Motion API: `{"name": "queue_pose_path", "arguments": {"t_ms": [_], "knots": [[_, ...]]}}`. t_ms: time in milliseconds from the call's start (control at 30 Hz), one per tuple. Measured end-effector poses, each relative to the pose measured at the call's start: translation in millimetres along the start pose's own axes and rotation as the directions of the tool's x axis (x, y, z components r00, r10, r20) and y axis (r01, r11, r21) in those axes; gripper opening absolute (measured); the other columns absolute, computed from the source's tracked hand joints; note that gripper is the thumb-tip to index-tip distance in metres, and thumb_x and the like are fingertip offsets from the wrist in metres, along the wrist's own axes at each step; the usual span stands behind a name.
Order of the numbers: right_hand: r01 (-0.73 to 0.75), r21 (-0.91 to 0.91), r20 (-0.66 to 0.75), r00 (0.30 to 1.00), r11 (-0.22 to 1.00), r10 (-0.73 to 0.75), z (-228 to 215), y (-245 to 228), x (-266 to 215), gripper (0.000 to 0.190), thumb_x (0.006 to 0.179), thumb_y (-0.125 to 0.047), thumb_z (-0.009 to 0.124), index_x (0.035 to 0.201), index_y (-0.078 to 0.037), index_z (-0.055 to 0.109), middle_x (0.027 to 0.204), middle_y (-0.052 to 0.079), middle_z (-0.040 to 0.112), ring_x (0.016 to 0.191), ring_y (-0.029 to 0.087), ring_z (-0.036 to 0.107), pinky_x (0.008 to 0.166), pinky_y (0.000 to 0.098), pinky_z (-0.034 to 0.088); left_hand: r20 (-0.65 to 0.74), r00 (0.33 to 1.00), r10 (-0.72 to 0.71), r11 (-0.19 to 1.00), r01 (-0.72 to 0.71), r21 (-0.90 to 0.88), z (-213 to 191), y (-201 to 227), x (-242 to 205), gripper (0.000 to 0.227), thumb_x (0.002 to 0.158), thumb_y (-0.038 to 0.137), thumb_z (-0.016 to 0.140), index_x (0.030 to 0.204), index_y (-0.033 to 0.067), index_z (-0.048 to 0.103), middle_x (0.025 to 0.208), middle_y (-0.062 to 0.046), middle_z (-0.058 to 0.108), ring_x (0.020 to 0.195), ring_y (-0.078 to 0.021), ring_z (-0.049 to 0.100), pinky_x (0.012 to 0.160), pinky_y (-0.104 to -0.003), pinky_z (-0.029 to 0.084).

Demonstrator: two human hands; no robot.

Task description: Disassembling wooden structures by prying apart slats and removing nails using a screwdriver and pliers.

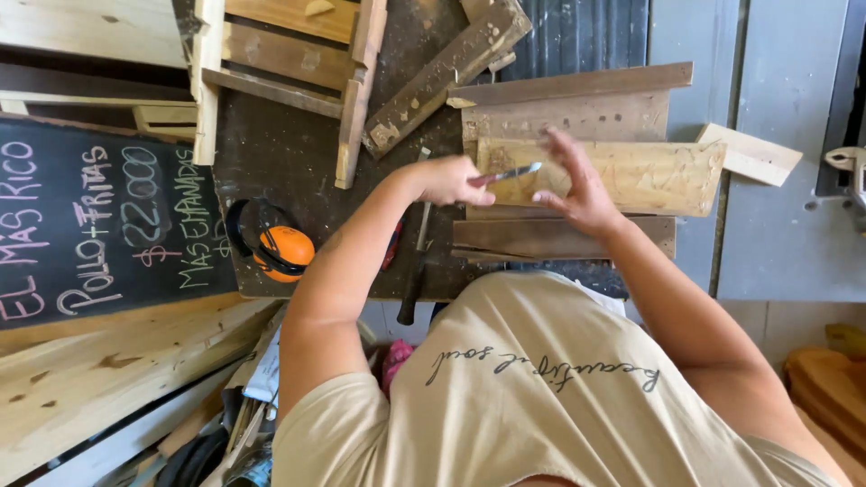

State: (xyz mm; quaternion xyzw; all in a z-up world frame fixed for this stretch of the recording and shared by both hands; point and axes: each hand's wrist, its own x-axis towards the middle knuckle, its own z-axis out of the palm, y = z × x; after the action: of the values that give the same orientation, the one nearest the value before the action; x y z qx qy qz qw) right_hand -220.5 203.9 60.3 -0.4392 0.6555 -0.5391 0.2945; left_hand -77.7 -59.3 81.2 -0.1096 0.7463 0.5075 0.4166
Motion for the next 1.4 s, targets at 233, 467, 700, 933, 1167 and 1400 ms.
{"name": "queue_pose_path", "arguments": {"t_ms": [233, 467, 700, 933, 1167, 1400], "knots": [[-0.201, 0.293, 0.312, 0.944, 0.935, 0.105, 20, 24, -27, 0.022, 0.106, -0.011, 0.062, 0.125, -0.002, 0.069, 0.087, 0.009, 0.074, 0.085, 0.022, 0.073, 0.087, 0.0423, 0.057, 0.180, 0.984, -0.017, 0.934, 0.080, -0.348, 38, 37, -59, 0.038, 0.096, 0.047, 0.075, 0.089, 0.0111, 0.083, 0.080, -0.008, 0.075, 0.072, -0.0135, 0.067, 0.063, -0.026, 0.067], [-0.165, 0.088, 0.142, 0.978, 0.982, 0.152, 16, 70, -35, 0.012, 0.108, -0.022, 0.063, 0.103, -0.013, 0.068, 0.071, 0.003, 0.060, 0.066, 0.021, 0.061, 0.070, 0.0374, 0.052, -0.152, 0.987, -0.054, 0.996, 0.064, 0.062, 37, 6, -75, 0.036, 0.100, 0.043, 0.071, 0.104, 0.0077, 0.080, 0.102, -0.015, 0.074, 0.093, -0.0258, 0.073, 0.085, -0.039, 0.065], [-0.085, -0.683, -0.152, 0.988, 0.725, -0.027, 9, 69, 12, 0.037, 0.111, -0.039, 0.058, 0.091, -0.009, 0.051, 0.085, 0.012, 0.050, 0.088, 0.038, 0.058, 0.075, 0.0494, 0.044, -0.627, 0.698, 0.347, 0.572, 0.372, 0.731, 28, -25, -34, 0.016, 0.097, 0.027, 0.072, 0.104, 0.0138, 0.078, 0.105, -0.004, 0.051, 0.098, -0.0260, 0.050, 0.080, -0.045, 0.043], [-0.018, -0.827, -0.127, 0.980, 0.561, -0.155, 19, 83, 12, 0.038, 0.107, -0.042, 0.063, 0.089, -0.011, 0.052, 0.085, 0.007, 0.048, 0.091, 0.033, 0.056, 0.075, 0.0450, 0.041, -0.516, 0.640, 0.570, 0.320, 0.405, 0.856, 25, -20, -11, 0.014, 0.094, 0.022, 0.067, 0.092, 0.0125, 0.078, 0.105, -0.009, 0.053, 0.101, -0.0293, 0.050, 0.082, -0.047, 0.041], [-0.047, -0.841, -0.150, 0.977, 0.539, -0.149, 24, 82, 14, 0.037, 0.108, -0.045, 0.059, 0.090, -0.012, 0.053, 0.088, 0.007, 0.048, 0.092, 0.031, 0.053, 0.078, 0.0429, 0.040, -0.506, 0.503, 0.701, 0.217, 0.525, 0.823, 30, -12, -6, 0.014, 0.090, 0.019, 0.062, 0.090, 0.0122, 0.074, 0.103, -0.011, 0.053, 0.093, -0.0313, 0.048, 0.076, -0.048, 0.039], [-0.036, -0.840, -0.115, 0.987, 0.541, -0.114, 18, 68, 16, 0.031, 0.097, -0.041, 0.066, 0.089, -0.012, 0.057, 0.093, 0.008, 0.053, 0.096, 0.032, 0.053, 0.079, 0.0454, 0.043, -0.539, 0.471, 0.698, 0.525, 0.176, 0.833, 26, -36, -1, 0.030, 0.086, 0.031, 0.065, 0.072, 0.0056, 0.073, 0.088, -0.013, 0.055, 0.072, -0.0392, 0.057, 0.060, -0.053, 0.048]]}}
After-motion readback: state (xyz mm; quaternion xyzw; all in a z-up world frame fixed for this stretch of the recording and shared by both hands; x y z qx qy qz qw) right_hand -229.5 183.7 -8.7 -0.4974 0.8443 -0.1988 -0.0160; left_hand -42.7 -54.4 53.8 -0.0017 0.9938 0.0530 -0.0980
